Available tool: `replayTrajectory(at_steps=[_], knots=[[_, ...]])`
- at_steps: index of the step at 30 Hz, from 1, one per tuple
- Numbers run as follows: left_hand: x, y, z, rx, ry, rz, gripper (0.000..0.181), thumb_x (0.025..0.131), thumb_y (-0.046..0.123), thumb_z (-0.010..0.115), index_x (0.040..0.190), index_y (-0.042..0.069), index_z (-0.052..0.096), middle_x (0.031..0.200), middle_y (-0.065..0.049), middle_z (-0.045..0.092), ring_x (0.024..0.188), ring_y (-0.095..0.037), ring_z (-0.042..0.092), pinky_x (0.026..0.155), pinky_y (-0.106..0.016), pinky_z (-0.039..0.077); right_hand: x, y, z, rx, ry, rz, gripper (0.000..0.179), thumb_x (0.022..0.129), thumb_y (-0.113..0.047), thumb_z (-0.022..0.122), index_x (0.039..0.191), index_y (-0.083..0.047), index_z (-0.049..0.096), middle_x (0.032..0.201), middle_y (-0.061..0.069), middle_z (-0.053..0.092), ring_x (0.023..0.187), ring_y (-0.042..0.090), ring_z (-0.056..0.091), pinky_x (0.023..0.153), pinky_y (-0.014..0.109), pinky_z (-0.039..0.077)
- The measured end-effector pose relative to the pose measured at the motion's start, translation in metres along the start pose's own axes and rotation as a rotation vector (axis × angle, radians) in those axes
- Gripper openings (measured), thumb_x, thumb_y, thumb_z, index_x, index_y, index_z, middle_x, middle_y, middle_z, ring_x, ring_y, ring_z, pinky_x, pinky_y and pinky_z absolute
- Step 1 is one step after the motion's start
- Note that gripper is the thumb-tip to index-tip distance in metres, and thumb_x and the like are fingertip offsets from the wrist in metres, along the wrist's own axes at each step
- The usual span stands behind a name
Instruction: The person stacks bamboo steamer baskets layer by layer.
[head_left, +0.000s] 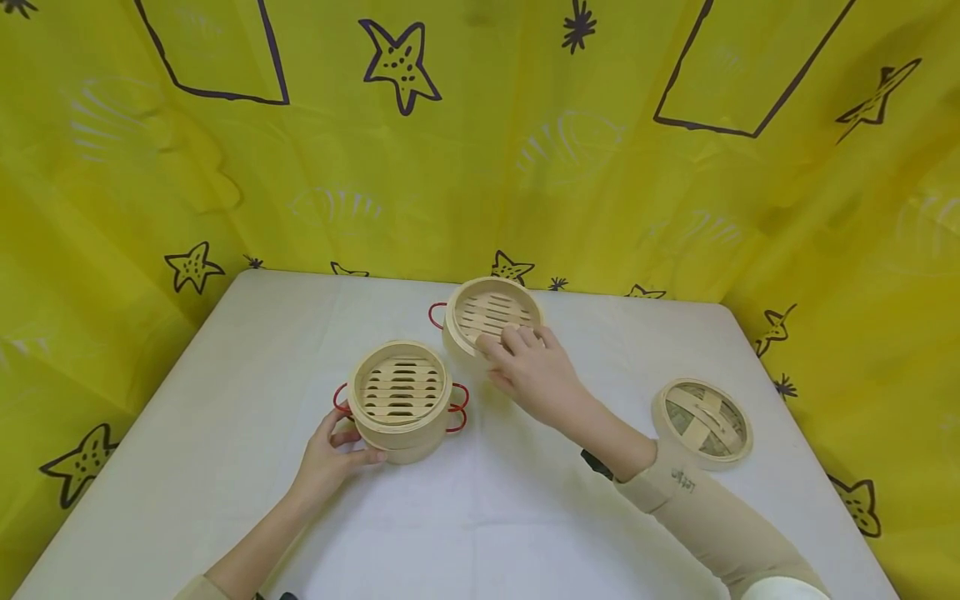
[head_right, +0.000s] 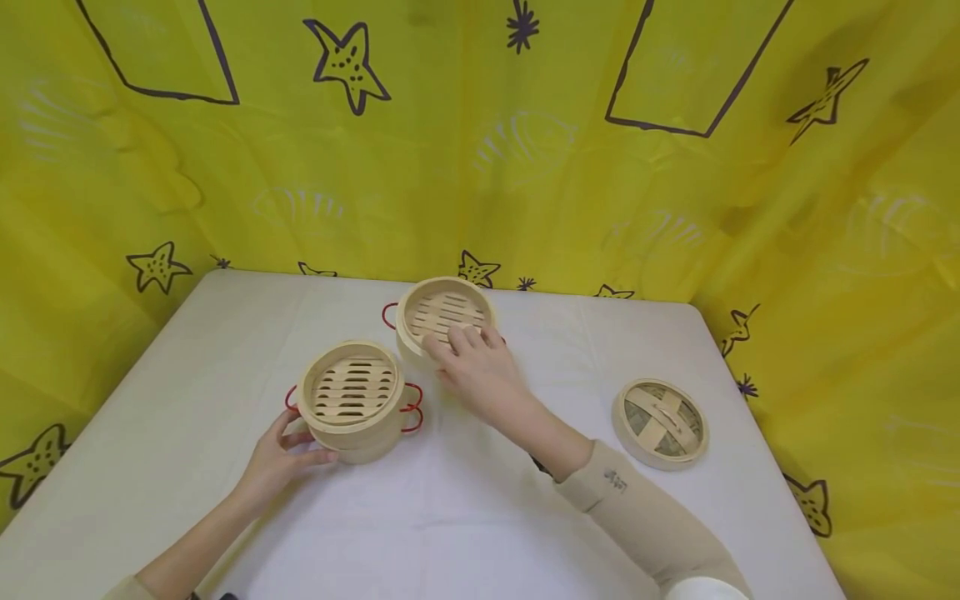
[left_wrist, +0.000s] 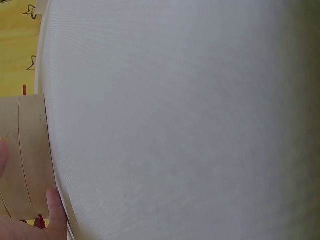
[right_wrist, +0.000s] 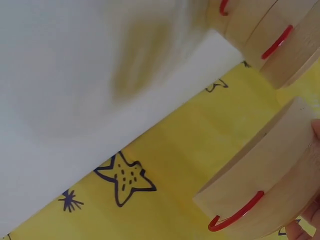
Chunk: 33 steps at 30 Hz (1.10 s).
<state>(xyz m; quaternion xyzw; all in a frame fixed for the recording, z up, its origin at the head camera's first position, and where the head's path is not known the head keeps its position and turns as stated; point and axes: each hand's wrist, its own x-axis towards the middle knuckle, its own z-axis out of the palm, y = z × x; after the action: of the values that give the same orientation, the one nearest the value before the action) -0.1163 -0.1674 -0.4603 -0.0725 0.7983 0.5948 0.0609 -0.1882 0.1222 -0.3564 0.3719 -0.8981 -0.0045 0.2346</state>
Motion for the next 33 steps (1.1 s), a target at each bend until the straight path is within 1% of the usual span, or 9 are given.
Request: replayTrajectory(at_steps=[5,9,14,19,26,33], knots=[[-0.001,0.001,-0.001,0.005,0.0,-0.004,0.086,0.067,0.017,0.082,0.138,0.013,0.032,0.132,-0.011,0.04,0.111,-0.029,0.049,0.076,-0.026,0.044,0.004,-0.009,-0.004,0.019,-0.031,-0.018,0.035,0.084,-0.025,0.065,0.112,-0.021,0.045,0.084,0.0,0.04,0.084,0.02,0.042,0.079,0.036,0.033],[0.0,0.001,-0.001,0.011,0.005,-0.004,0.088,0.066,0.017,0.082,0.138,0.013,0.032,0.135,-0.011,0.038,0.111,-0.029,0.049,0.077,-0.027,0.044,0.006,-0.017,-0.006,0.02,-0.037,-0.037,0.037,0.084,-0.027,0.065,0.114,-0.021,0.045,0.085,0.0,0.04,0.085,0.019,0.041,0.079,0.035,0.033],[0.0,0.001,-0.001,0.004,0.005,-0.004,0.088,0.066,0.016,0.082,0.138,0.012,0.032,0.134,-0.011,0.038,0.11,-0.029,0.049,0.076,-0.026,0.045,0.008,-0.028,-0.007,0.021,-0.027,-0.064,0.037,0.084,-0.027,0.066,0.114,-0.021,0.045,0.086,0.0,0.041,0.087,0.019,0.044,0.081,0.035,0.034],[0.0,0.001,0.0,0.008,0.007,-0.009,0.088,0.066,0.016,0.082,0.138,0.012,0.032,0.132,-0.012,0.04,0.11,-0.029,0.05,0.077,-0.027,0.045,0.01,-0.041,-0.008,0.049,-0.007,-0.096,0.039,0.082,-0.028,0.067,0.115,-0.021,0.048,0.088,0.0,0.044,0.088,0.019,0.046,0.081,0.034,0.035],[-0.001,0.001,0.0,0.02,0.015,-0.003,0.085,0.065,0.016,0.082,0.136,0.013,0.035,0.132,-0.01,0.041,0.109,-0.028,0.05,0.076,-0.027,0.045,0.016,-0.056,-0.004,0.057,0.024,-0.149,0.036,0.084,-0.025,0.063,0.116,-0.021,0.048,0.088,-0.001,0.046,0.086,0.018,0.047,0.079,0.033,0.035],[0.0,0.001,0.0,0.035,0.022,-0.017,0.086,0.065,0.017,0.083,0.136,0.012,0.035,0.129,-0.012,0.044,0.108,-0.028,0.051,0.077,-0.028,0.044,0.022,-0.066,-0.002,0.069,0.04,-0.171,0.037,0.083,-0.026,0.063,0.116,-0.021,0.048,0.087,-0.003,0.046,0.086,0.016,0.047,0.079,0.032,0.035]])
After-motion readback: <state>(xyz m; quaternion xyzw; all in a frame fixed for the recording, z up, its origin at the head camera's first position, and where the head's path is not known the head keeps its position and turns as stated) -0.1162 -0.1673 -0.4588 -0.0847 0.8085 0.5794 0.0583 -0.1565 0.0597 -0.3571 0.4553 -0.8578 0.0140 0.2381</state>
